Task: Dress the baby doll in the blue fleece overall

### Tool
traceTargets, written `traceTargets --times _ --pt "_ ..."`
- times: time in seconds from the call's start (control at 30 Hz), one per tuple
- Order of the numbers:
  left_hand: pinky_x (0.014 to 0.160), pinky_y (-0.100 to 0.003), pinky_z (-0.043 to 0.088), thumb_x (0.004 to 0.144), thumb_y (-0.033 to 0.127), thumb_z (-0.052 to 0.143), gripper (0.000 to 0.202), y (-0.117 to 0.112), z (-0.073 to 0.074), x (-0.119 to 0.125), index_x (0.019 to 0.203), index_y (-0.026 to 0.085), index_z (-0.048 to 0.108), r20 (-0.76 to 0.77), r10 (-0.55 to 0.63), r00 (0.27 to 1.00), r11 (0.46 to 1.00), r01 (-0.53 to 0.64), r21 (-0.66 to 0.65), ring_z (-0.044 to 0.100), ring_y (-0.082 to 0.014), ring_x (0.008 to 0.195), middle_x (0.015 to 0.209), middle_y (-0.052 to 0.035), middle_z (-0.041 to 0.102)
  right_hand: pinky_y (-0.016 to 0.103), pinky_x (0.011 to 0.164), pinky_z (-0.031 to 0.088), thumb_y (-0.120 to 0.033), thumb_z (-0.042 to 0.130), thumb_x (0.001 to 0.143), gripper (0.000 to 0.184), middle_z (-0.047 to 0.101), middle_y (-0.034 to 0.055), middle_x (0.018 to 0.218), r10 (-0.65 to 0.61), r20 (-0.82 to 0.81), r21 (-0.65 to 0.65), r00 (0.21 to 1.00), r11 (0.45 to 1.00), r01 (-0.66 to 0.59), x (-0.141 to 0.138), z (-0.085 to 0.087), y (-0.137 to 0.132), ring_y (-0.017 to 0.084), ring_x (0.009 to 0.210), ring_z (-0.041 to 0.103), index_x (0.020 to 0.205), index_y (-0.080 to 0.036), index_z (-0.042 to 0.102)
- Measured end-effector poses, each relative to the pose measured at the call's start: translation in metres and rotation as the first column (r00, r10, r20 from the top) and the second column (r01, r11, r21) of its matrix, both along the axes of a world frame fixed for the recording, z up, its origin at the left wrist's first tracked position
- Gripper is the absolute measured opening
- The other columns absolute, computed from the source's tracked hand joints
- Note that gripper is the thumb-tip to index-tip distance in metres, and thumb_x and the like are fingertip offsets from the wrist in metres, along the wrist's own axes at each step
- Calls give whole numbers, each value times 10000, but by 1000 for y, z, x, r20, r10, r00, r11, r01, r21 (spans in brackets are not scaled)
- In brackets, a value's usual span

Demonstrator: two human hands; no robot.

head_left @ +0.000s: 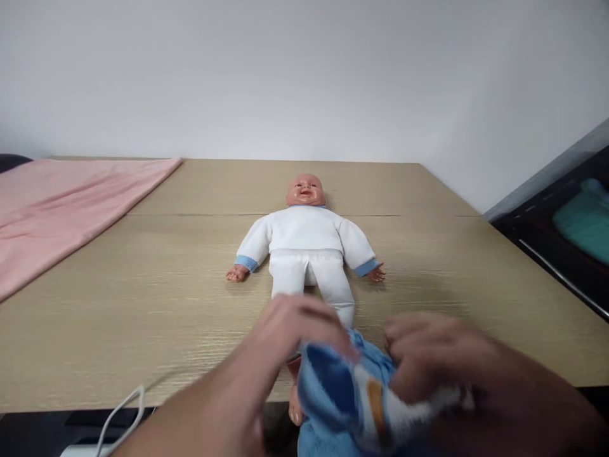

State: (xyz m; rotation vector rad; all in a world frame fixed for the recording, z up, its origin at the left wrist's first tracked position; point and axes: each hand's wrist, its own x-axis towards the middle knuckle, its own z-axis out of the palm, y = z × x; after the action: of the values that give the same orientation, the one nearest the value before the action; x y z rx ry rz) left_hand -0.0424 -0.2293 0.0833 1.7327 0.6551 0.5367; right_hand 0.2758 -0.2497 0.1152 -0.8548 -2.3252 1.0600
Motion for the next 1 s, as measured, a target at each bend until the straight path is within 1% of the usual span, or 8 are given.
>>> traceTargets --times 0.07,0.13,0.23,0.37,0.53,0.67,0.83,1.0 --pt "1191 -547 612 799 601 1029 766 24 14 9 1487 498 709 22 121 992 990 -122 71 657 -390 1453 1542 -50 718 280 664 540 -327 840 1022 137 761 -17 796 -36 -105 72 994 996 43 -6 19 30 164 687 685 917 -271 773" --pt "1108 -447 629 896 509 984 508 52 23 17 1347 404 776 19 36 999 993 -38 110 728 -325 1278 1350 -24 784 254 568 440 -330 856 1030 116 686 -50 741 -35 -105 133 994 990 48 -14 30 59 126 592 559 979 -256 782" --pt "1106 -344 591 1004 308 900 229 95 24 25 1212 259 816 145 -231 962 963 204 178 744 -249 1196 1202 -25 808 243 612 459 -395 952 950 233 704 -38 801 -126 -234 176 964 970 169 -20 30 96 128 663 592 1006 -229 798" --pt "1017 -273 599 1035 295 871 239 133 17 27 1243 228 775 417 -138 898 986 83 147 741 -195 1117 1171 -31 786 310 859 581 -545 921 952 497 818 47 1133 -90 -206 -38 974 996 84 -12 10 132 226 963 744 1311 -220 808" --pt "921 -228 597 970 382 953 308 160 9 24 1176 227 784 435 66 898 981 -137 135 733 -182 1067 1152 -26 770 401 1018 593 -568 955 907 562 834 73 1293 -73 -111 -246 991 968 44 5 -6 152 321 1206 749 1326 -215 827" --pt "988 -244 611 904 377 1008 569 179 -7 21 1401 245 765 395 95 914 980 -156 123 751 -227 1191 1326 -64 795 400 1076 587 -585 890 984 474 816 66 1284 -224 -348 -142 910 972 185 5 -1 161 299 1213 737 1321 -260 812" --pt "869 -244 667 918 464 984 609 190 -39 26 1419 233 727 485 227 844 973 -214 -84 795 -193 986 1178 -58 830 314 784 540 -635 898 973 403 678 1 930 -348 -337 27 875 925 379 1 0 181 211 857 640 1036 -266 748" --pt "805 -208 662 865 504 1022 558 194 -51 25 1276 211 785 398 251 882 966 -199 -167 808 -173 928 1069 -35 843 393 1022 589 -673 859 990 533 804 53 1256 -282 -225 -18 933 958 285 1 -13 195 307 1167 738 1333 -270 794"
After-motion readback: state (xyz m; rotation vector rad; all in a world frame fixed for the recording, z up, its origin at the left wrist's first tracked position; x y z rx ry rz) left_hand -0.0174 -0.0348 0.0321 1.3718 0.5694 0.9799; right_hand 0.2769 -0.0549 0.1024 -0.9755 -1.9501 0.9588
